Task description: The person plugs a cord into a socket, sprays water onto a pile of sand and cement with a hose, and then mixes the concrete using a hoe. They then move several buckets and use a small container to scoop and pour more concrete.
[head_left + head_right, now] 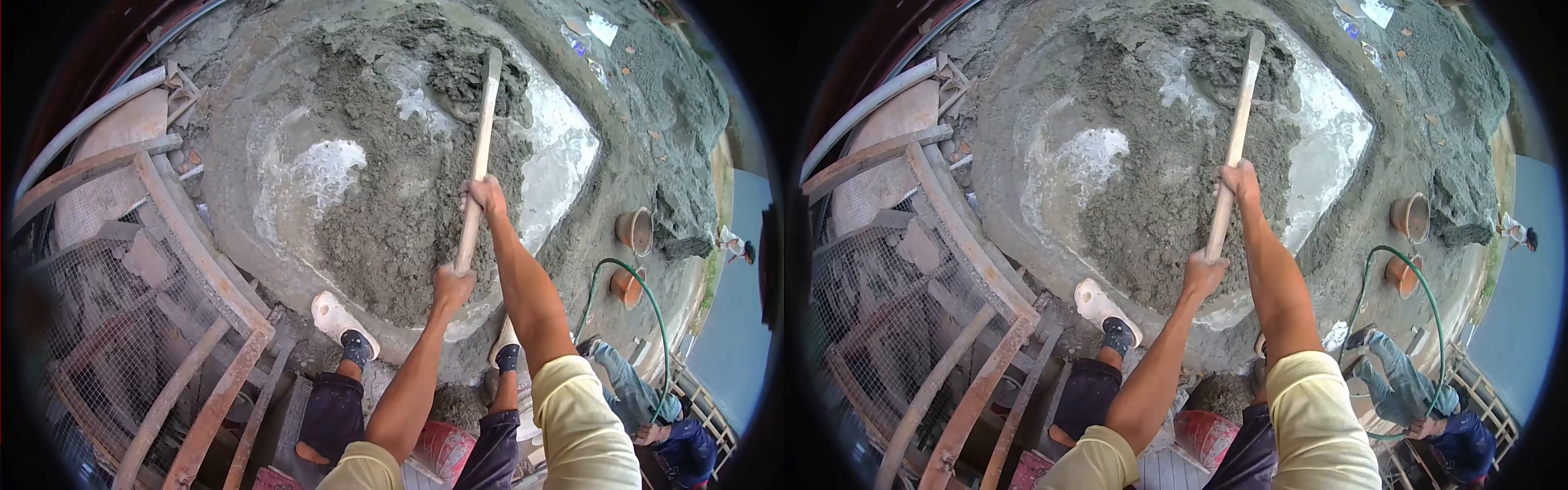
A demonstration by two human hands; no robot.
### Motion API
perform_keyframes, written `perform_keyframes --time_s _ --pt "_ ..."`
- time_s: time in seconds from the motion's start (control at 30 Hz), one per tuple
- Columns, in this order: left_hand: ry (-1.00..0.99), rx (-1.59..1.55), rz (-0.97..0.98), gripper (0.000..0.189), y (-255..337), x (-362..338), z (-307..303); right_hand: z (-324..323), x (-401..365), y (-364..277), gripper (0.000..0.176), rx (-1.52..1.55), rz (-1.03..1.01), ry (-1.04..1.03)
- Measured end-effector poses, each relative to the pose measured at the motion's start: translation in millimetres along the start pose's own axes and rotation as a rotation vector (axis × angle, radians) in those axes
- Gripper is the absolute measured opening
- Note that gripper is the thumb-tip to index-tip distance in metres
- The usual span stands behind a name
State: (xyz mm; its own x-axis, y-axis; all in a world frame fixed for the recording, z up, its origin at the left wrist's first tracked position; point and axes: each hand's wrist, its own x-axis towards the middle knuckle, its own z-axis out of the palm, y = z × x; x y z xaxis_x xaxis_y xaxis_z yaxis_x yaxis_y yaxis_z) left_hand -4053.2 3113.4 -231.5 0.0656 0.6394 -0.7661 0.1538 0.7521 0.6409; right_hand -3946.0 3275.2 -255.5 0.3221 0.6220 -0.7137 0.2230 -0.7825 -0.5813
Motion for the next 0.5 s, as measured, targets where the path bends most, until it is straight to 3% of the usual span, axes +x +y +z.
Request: perform_keyframes --time_s 0.07,0.1,0.2,0.3,0.4,0.5 --pt "0.032 0.036 0.039 0.019 -30.0 -40.8 -5.1 2.1 0.1 23.1 0.011 0.465 0.033 -0.064" --pt "0.054 0.068 0.064 0.019 -41.2 -66.3 -4.2 -0.6 -39.9 20.7 0.004 0.407 0.145 -0.073" --pt "0.05 0.02 0.049 0.019 -56.9 -147.0 -6.5 -1.0 -99.2 87.7 0.005 0.451 0.155 -0.057" --pt "0.07 0.114 0.08 0.018 -115.4 -209.5 0.0 4.0 -166.7 122.8 0.005 0.311 0.23 -0.086" --pt "0.04 0.067 0.103 0.017 -124.1 -224.5 -11.1 12.8 -200.5 93.8 0.012 0.378 0.202 -0.061" --pt "0.136 0.024 0.229 0.016 -70.6 -138.0 -26.5 20.5 -153.0 12.6 0.015 0.37 -0.025 -0.066"
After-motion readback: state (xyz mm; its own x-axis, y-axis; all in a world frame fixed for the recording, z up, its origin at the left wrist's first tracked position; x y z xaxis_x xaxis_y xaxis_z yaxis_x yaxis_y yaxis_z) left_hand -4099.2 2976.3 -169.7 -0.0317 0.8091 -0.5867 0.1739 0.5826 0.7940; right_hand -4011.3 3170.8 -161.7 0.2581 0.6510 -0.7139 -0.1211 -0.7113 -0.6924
